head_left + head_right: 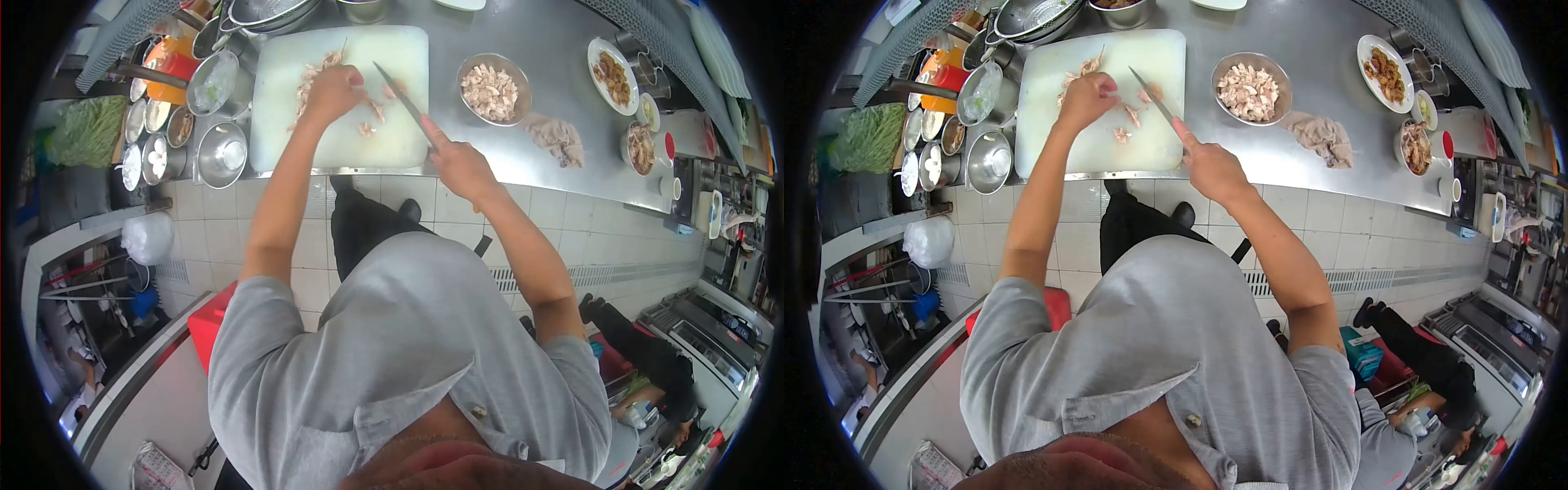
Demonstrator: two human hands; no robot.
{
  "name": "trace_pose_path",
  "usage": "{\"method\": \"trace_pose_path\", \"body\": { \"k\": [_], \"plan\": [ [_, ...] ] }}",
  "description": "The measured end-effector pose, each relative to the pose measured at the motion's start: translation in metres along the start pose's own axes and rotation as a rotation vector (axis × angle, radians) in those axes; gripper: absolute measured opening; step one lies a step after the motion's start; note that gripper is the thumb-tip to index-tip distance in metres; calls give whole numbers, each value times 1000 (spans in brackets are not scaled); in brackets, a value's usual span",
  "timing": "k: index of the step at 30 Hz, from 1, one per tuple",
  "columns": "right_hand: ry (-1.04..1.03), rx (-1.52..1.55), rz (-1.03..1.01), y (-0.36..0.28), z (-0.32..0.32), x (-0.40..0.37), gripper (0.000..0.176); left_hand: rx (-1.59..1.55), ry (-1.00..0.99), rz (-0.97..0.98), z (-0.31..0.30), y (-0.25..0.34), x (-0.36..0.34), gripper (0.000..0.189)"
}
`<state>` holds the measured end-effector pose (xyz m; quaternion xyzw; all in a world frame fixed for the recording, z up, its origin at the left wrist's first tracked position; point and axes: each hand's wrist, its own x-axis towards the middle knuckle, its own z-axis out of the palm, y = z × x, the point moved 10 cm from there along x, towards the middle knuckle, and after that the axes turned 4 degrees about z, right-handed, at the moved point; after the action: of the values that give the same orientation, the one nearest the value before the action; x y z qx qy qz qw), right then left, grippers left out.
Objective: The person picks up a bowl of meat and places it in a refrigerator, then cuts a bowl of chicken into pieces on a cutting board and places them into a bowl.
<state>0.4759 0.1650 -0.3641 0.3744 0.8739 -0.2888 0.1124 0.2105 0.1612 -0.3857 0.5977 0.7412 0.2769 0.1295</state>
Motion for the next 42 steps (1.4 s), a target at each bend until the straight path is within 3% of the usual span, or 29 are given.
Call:
{"method": "trace_pose_path", "body": {
  "k": [5,14,18,24,27,30,33,39,42],
  "plan": [
    [-91,135,55,-15,-3,-19,75,15,-96,7,27,4,-16,19],
    [-53,69,112,-3,1,-22,75,2,63,16,17,40,0,10],
    [-52,93,111,-1,1,-26,75,-42,88,-35,9,23,1,9],
    [-31,64,150,-4,-8,-23,75,42,-1,14,12,37,-4,21],
    [7,70,197,8,-7,-19,76,230,90,322,15,76,-5,24],
    [20,113,177,11,-6,-14,77,260,-208,281,51,73,1,21],
    [54,142,154,13,-7,-17,76,276,-244,196,58,61,7,19],
    [127,130,120,17,-1,-18,78,173,-207,-102,35,49,-6,37],
    [142,141,112,17,1,-17,78,107,-27,-57,17,37,-18,46]
  ]
}}
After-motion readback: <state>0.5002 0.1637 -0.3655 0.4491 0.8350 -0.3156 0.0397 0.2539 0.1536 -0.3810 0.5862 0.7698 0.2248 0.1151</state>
